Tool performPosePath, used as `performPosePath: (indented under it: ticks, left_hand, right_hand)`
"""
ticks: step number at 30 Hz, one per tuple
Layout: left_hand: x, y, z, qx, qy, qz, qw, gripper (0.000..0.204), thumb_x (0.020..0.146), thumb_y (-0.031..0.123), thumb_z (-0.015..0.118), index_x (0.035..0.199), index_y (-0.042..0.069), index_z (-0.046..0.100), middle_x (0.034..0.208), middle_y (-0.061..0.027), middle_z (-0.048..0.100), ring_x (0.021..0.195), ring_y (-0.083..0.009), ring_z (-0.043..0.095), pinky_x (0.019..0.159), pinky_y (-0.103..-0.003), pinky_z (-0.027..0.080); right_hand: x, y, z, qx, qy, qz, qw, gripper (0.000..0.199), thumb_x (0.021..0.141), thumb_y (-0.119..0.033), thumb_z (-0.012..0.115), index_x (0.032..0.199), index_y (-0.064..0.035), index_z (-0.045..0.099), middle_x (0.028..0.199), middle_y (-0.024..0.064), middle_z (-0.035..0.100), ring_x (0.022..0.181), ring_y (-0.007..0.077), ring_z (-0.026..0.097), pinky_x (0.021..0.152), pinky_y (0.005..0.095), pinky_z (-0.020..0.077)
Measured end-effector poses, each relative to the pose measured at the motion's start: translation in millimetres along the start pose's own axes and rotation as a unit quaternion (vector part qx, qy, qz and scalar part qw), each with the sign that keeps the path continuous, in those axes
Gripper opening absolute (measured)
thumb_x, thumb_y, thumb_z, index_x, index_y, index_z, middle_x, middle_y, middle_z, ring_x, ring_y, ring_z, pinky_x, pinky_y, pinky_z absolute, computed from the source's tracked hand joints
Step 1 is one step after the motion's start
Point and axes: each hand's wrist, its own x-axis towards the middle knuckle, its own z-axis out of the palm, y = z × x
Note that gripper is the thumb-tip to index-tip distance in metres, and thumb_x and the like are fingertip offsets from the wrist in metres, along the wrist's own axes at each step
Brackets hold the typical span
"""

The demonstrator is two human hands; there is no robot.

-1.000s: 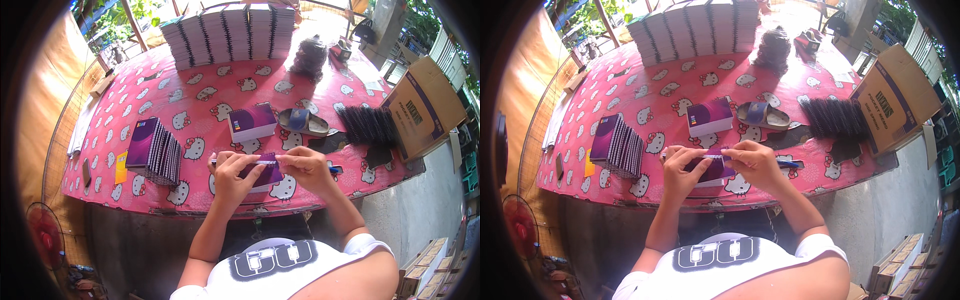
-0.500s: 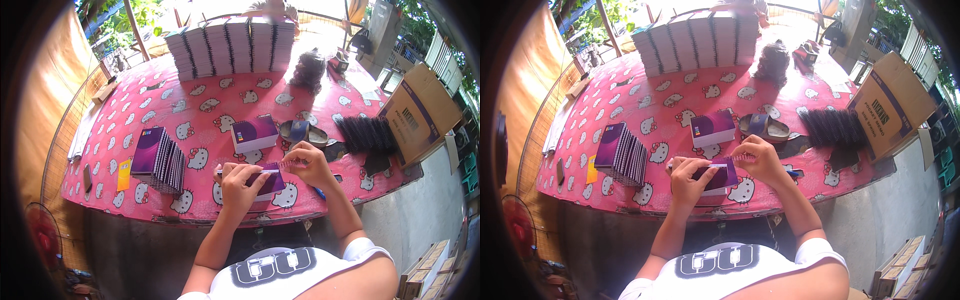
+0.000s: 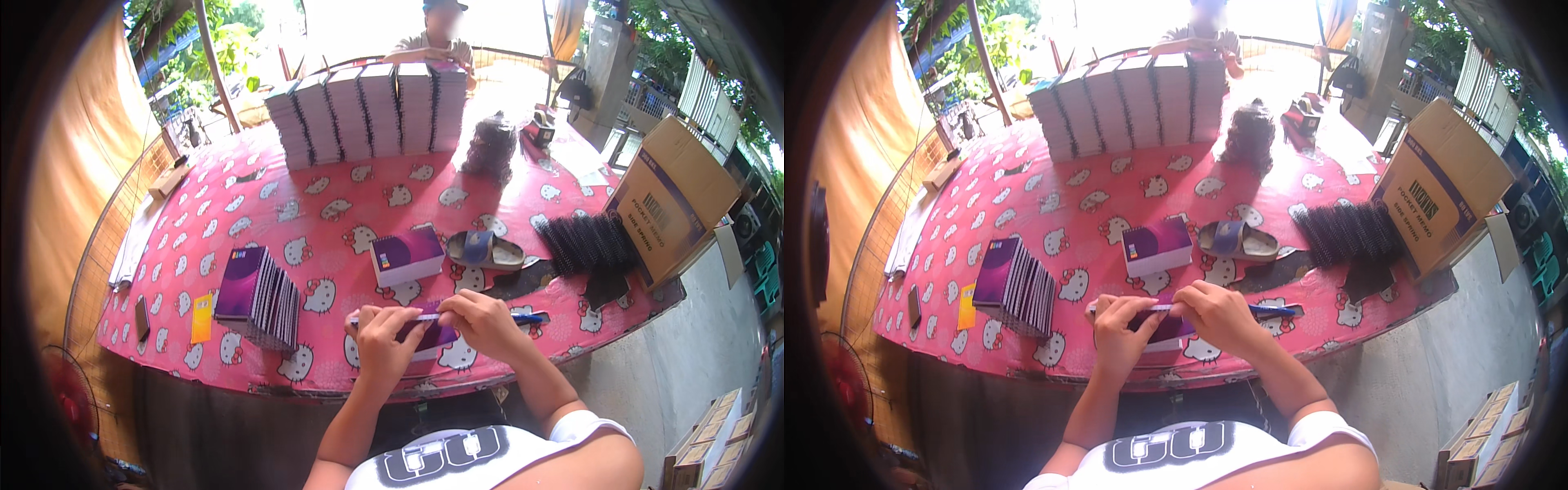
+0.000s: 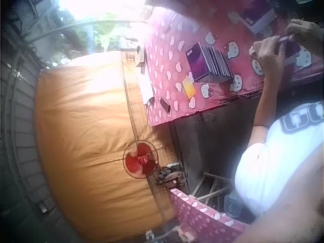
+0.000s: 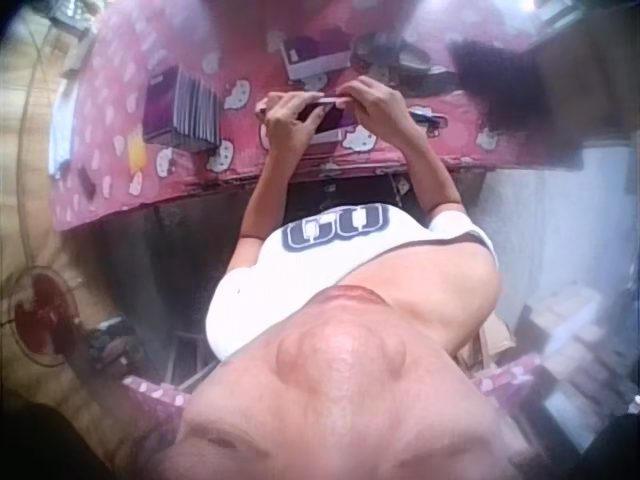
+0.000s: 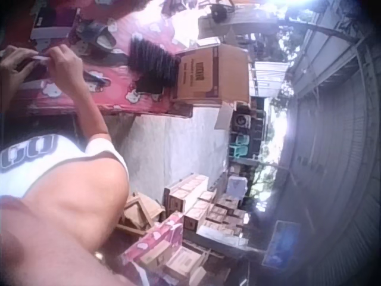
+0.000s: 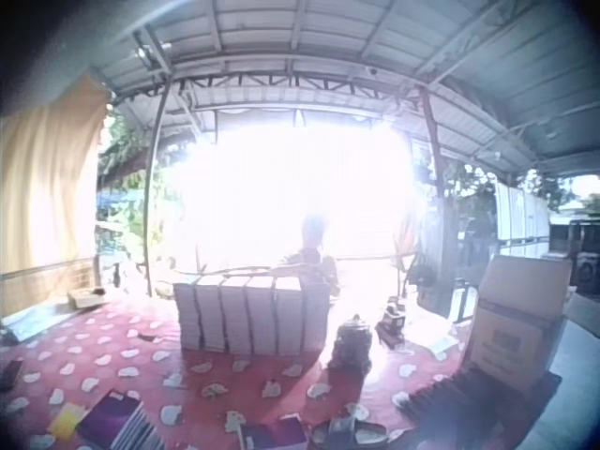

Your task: The person manually assembles spiral notebooks by inserting a wire coil into the pre-punched holes of a stack of paper and covers, and then uses a pair of pliers to bend the ends of the wire to secure it.

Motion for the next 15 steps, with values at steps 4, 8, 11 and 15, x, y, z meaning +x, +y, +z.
performPosePath:
  ticks: [4,8,11,15]
  left_hand:
    - [4.2,1.0,1.6,0.017,-0.004,0.008,1.0,0.021,0.069,0.022,0.082,0.087,0.015,0.075,0.086,0.0047,0.07,0.084,-0.0148,0.056,0.09,-0.033,0.031]
    - [2.1,0.0,2.2,0.019,-0.003,0.005,1.0,0.021,0.068,0.021,0.082,0.087,0.016,0.075,0.086,0.005,0.07,0.084,-0.0146,0.056,0.091,-0.033,0.031]
    - [1.4,-0.3,2.5,0.015,-0.001,0.013,1.0,0.022,0.068,0.02,0.082,0.087,0.016,0.075,0.086,0.0051,0.07,0.084,-0.0147,0.056,0.091,-0.033,0.031]
    - [0.0,-0.6,1.6,0.015,0.002,0.01,1.0,0.022,0.068,0.02,0.082,0.088,0.016,0.075,0.087,0.0048,0.07,0.084,-0.0146,0.056,0.09,-0.033,0.031]
  right_hand:
    - [1.7,1.5,7.2,-0.028,0.03,0.001,0.999,0.012,0.084,-0.014,0.068,0.09,-0.0065,0.062,0.08,0.008,0.06,0.068,0.0292,0.063,0.056,0.0381,0.0482]
    - [8.4,-10.6,5.9,-0.009,0.04,0.055,0.998,0.017,0.082,-0.018,0.071,0.09,-0.0062,0.061,0.084,0.0085,0.06,0.073,0.0289,0.062,0.06,0.038,0.0487]
    - [1.9,-0.2,9.5,0.006,-0.012,0.046,0.999,0.018,0.083,-0.02,0.069,0.087,-0.0057,0.059,0.085,0.008,0.059,0.084,0.0293,0.062,0.062,0.0393,0.0502]
    - [10.5,-14.1,2.3,0.016,0.0,0.037,0.999,0.017,0.083,-0.021,0.069,0.083,-0.0054,0.061,0.081,0.0089,0.059,0.083,0.0301,0.062,0.065,0.0397,0.0498]
